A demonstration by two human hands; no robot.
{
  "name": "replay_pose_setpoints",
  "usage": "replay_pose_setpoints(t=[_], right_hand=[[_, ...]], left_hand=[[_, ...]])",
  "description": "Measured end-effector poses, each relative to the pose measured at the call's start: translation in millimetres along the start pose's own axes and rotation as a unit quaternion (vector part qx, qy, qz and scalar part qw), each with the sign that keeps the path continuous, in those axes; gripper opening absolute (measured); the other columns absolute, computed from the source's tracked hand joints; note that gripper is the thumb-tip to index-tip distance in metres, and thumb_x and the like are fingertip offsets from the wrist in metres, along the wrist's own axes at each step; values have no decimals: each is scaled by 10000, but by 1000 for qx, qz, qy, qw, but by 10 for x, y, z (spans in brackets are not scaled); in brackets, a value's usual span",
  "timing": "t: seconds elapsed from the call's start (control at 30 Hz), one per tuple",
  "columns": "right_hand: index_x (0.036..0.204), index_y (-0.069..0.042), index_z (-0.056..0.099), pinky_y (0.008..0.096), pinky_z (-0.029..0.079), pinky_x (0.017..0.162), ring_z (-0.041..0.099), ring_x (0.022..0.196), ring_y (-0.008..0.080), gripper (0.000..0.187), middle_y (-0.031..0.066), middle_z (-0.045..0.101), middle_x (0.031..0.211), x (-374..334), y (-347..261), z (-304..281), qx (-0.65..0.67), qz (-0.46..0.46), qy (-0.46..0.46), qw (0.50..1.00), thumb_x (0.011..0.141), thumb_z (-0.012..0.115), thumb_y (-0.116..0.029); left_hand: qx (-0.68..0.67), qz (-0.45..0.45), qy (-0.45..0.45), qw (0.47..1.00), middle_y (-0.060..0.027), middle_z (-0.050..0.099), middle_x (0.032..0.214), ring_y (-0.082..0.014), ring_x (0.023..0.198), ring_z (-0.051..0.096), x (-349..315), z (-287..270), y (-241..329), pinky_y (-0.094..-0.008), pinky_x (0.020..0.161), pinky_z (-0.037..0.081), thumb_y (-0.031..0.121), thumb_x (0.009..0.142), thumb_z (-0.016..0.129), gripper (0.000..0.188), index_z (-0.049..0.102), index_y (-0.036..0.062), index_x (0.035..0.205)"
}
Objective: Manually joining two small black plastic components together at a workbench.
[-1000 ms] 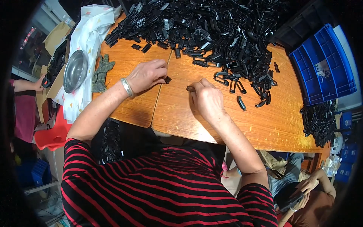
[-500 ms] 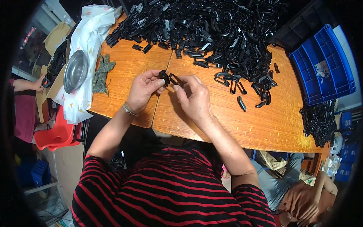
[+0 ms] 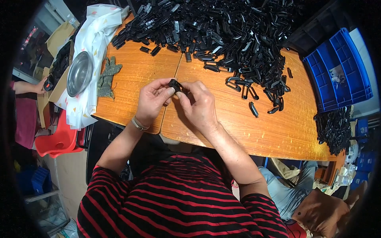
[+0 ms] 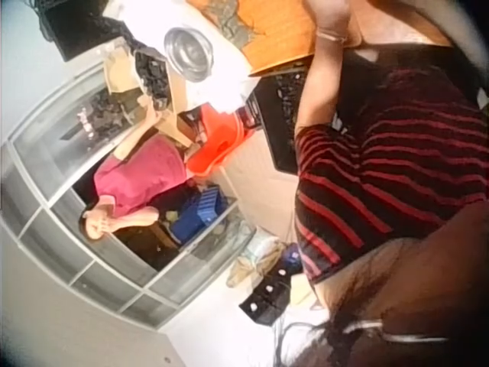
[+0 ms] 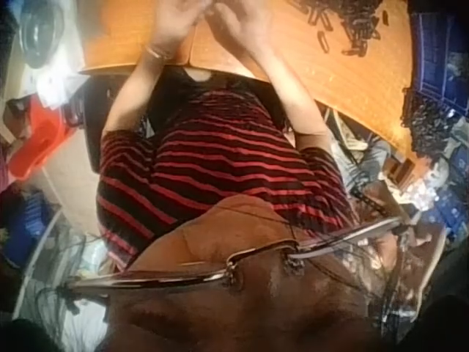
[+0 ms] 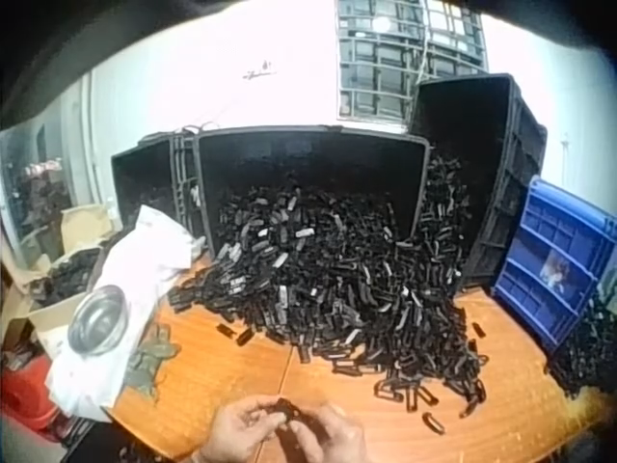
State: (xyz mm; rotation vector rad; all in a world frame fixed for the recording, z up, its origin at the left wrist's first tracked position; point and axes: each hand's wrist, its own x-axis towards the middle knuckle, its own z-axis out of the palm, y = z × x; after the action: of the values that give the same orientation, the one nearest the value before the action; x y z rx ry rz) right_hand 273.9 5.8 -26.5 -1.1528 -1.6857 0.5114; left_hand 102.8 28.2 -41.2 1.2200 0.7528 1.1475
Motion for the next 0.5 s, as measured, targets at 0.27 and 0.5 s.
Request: replay_pose_setpoints(t=[0.27,0.5], right_hand=[[1069,-49,623,381,526,630,637,782,318,330,128,598,944,-167,-105,114,-67,-10,3,998,777,757,-128],[1220,-72,506,424,529,661,660,799,386,483,184,653,887,-288,-220,260,5,67,-93,993,823,739,-218]], left_hand=[[6,-3,90,996,10,624,886,-13,673,489,-241,238,-81,-155,585,402,94,981,547,231,604,-3,1183],[-43,-30,50,997,0,578,800,-61,713,515,-286,201,35,-218,666,446,256,1041,431,286,575,38,926]])
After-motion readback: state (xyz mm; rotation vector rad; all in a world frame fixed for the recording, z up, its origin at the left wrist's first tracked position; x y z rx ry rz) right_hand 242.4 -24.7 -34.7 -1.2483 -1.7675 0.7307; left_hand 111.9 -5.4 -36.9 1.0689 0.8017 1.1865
